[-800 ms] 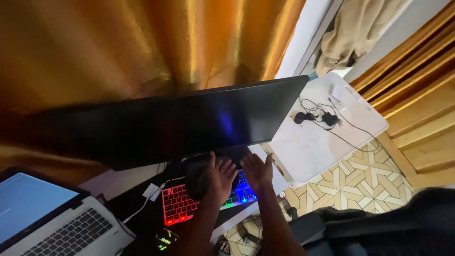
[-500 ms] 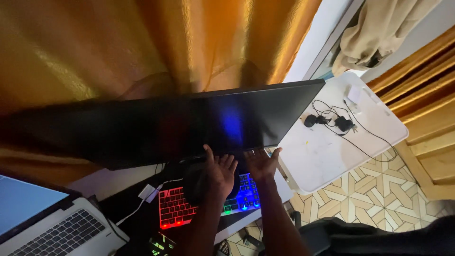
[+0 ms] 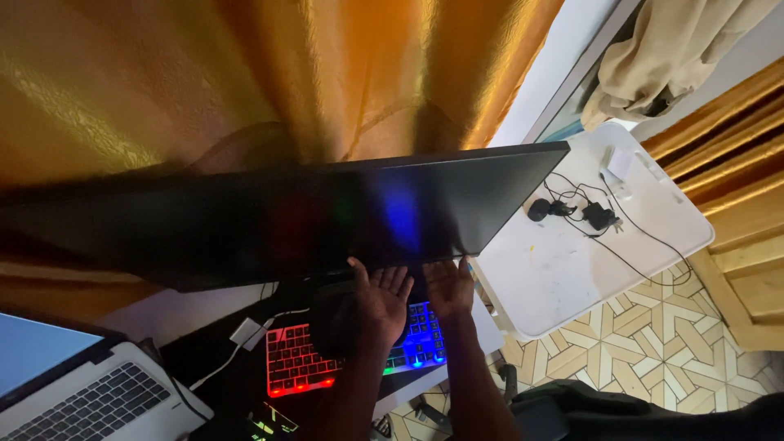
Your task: Cleaning a computer monitor with a cloth.
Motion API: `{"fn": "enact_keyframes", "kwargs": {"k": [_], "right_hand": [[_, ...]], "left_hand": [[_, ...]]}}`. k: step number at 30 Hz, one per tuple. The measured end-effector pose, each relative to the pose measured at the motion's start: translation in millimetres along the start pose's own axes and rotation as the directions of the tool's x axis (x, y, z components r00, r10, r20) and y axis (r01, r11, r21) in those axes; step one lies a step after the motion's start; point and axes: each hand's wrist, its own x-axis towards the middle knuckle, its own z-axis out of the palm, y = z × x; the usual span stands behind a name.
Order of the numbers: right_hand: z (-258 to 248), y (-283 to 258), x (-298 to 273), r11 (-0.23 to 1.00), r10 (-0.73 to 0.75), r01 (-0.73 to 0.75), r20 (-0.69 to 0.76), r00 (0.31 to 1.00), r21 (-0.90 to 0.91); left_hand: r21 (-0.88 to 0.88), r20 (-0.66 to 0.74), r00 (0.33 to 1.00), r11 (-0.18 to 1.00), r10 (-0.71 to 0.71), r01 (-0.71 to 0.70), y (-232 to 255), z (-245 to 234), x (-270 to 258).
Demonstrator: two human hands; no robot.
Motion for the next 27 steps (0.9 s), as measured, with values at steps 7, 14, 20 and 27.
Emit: {"fn": "enact_keyframes", "kwargs": {"k": [7, 14, 20, 27], "right_hand": [[-3.4, 0.6, 6.4, 1.0, 0.018, -0.018, -0.025, 1.0, 0.001], [0.6, 0.1, 1.4, 0.998, 0.063, -0.063, -0.009, 0.998, 0.007], [22.1, 9.6, -24.3, 0.999, 0.025, -0.029, -0.1, 0.995, -0.04], [31.2, 29.2, -52.8, 0.985, 0.095, -0.097, -0.021, 0.995, -0.145]], "left_hand": [[0.029, 0.026, 1.0, 1.0, -0.01, 0.009, 4.2, -8.2, 4.6], [0.26, -0.02, 0.999, 0.965, 0.047, -0.04, 30.9, -18.4, -5.4], [0.224, -0.031, 0.995, 0.971, 0.091, -0.082, 71.4, -52.8, 4.7], [0.28, -0.083, 0.987, 0.954, 0.139, -0.111, 98.3, -91.6, 23.9]]}}
